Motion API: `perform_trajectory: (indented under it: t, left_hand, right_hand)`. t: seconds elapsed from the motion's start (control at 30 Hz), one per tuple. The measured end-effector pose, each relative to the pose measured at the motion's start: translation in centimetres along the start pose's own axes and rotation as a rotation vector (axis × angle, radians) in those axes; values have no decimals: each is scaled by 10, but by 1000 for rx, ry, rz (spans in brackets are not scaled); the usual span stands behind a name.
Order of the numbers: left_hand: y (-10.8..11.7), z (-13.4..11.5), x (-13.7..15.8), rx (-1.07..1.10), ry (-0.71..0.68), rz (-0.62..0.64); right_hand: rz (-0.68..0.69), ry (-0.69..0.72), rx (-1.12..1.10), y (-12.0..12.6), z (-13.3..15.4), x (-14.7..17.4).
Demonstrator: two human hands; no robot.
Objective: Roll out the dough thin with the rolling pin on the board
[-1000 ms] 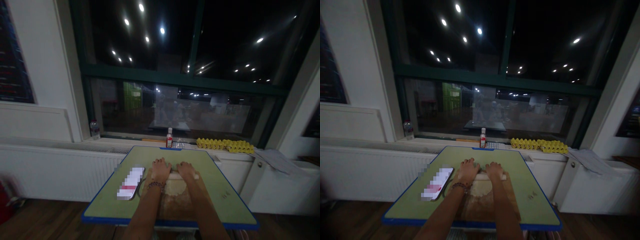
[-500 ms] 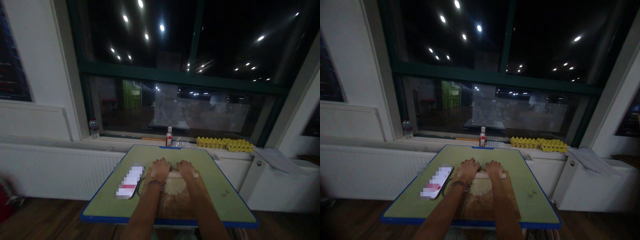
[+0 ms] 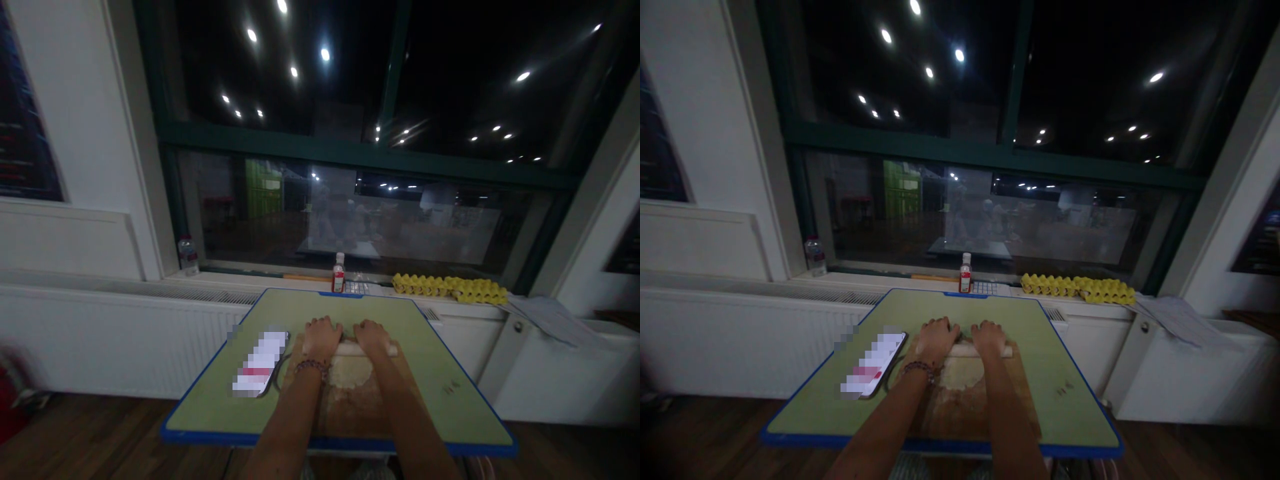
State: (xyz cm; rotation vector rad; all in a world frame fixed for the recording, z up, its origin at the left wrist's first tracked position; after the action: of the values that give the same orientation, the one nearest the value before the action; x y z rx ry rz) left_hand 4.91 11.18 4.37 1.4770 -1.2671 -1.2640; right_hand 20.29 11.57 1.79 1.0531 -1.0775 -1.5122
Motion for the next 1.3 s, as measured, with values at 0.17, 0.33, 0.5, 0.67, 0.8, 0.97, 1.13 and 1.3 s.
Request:
perform_trajectory:
  t: [0.17, 0.33, 0.5, 0.67, 0.8, 0.97, 1.13, 1.3]
  left_hand:
    - [1, -2, 2, -7, -22, 13]
    - [1, -1, 1, -5, -9, -10]
    - [-1, 1, -2, 3, 2, -40]
    - [-2, 1, -3, 4, -1, -49]
    - [-2, 0, -3, 9, -18, -57]
    - [-2, 2, -4, 23, 0, -60]
    - [0, 1, -3, 39, 0, -50]
    - [-1, 3, -4, 76, 3, -22]
  right_hand:
    - [-3, -1, -6, 1, 0, 0]
    - [-1, -10, -4, -1, -1, -1]
    - [8, -7, -12, -1, -1, 0]
    - [23, -8, -13, 1, 1, 1]
    - [27, -13, -5, 5, 3, 5]
    - [20, 23, -8, 12, 8, 14]
    - [13, 35, -20, 18, 11, 17]
    - [6, 31, -40, 23, 11, 18]
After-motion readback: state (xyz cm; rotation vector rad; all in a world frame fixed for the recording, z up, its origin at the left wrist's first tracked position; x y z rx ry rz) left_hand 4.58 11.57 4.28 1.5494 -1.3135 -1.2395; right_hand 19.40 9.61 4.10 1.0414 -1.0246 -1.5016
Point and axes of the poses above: each hand's wrist, its own x-axis away from the middle knuckle, its own y-axis out of the back of the hand, z = x × y, the point moved 10 cm from there along -x, towards the middle knuckle, and after that the axes turned 7 degrees about y, right-handed, at the moved point
